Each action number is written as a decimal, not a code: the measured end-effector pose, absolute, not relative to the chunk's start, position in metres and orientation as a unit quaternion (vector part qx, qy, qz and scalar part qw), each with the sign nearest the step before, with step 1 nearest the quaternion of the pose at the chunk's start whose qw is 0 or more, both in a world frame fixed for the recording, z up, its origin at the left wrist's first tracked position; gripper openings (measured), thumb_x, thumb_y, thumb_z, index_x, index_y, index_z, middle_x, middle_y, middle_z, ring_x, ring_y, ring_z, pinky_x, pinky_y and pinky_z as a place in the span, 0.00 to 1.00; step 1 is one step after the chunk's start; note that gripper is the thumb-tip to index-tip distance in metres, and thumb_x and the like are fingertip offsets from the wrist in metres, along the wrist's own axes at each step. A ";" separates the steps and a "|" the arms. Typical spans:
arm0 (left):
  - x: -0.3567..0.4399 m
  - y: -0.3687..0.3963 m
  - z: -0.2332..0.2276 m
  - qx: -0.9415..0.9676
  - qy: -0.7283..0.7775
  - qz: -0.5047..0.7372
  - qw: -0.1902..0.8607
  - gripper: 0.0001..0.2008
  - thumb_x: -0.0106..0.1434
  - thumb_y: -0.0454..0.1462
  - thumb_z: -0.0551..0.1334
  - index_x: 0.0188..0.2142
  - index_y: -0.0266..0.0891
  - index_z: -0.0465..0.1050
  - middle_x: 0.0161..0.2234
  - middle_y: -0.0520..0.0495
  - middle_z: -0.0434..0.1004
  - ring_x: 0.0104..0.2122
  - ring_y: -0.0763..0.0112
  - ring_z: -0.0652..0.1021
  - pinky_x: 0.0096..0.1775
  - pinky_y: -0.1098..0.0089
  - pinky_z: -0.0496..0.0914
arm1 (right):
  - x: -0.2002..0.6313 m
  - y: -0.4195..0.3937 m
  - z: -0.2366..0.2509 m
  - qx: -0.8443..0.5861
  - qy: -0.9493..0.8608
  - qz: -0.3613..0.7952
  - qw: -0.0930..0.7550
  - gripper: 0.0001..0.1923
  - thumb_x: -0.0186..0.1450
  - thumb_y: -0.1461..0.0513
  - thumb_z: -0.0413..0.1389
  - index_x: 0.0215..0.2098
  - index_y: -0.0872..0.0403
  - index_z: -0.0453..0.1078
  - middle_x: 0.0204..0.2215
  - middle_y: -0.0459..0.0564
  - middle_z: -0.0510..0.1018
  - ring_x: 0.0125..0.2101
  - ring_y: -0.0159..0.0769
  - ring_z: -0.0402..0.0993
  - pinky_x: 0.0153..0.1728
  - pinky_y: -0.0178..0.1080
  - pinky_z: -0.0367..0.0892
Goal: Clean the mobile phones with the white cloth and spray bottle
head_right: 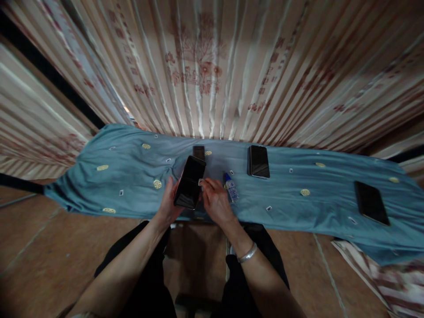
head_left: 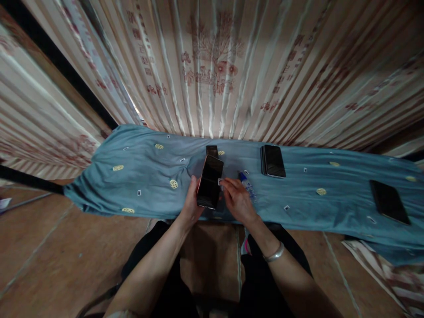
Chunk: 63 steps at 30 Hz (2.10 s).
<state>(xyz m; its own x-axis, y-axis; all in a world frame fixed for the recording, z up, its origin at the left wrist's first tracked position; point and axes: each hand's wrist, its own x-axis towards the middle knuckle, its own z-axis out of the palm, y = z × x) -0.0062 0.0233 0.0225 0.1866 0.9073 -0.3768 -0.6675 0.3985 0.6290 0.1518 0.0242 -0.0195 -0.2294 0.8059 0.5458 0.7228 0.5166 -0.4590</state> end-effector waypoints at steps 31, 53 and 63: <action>0.013 0.018 0.008 0.173 0.392 0.522 0.738 0.19 0.69 0.43 0.55 0.51 0.36 0.76 0.42 0.43 0.83 0.51 0.55 0.79 0.48 0.61 0.76 | 0.127 0.017 -0.008 -0.466 -0.796 0.041 0.385 0.20 0.70 0.68 0.46 0.54 0.54 0.73 0.48 0.58 0.77 0.49 0.46 0.72 0.53 0.51 0.73; -0.002 0.024 0.015 0.243 0.367 0.536 0.720 0.27 0.67 0.55 0.53 0.49 0.38 0.76 0.45 0.38 0.81 0.54 0.47 0.76 0.49 0.54 0.75 | 0.150 0.017 -0.018 -0.468 -0.806 0.001 0.363 0.20 0.68 0.71 0.46 0.52 0.57 0.73 0.48 0.58 0.78 0.47 0.45 0.73 0.50 0.50 0.74; -0.007 0.025 0.016 0.220 0.393 0.527 0.720 0.27 0.67 0.57 0.51 0.43 0.39 0.78 0.41 0.39 0.82 0.51 0.49 0.77 0.46 0.58 0.76 | 0.151 0.019 -0.021 -0.465 -0.802 0.010 0.374 0.20 0.68 0.70 0.46 0.53 0.56 0.73 0.48 0.58 0.79 0.47 0.45 0.74 0.49 0.50 0.74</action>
<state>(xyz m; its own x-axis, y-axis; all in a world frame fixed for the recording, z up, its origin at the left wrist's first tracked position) -0.0066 0.0255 0.0159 0.1347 0.9326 -0.3347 -0.5873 0.3472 0.7311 0.1508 0.0193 -0.0208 -0.2865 0.7538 0.5914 0.7392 0.5666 -0.3641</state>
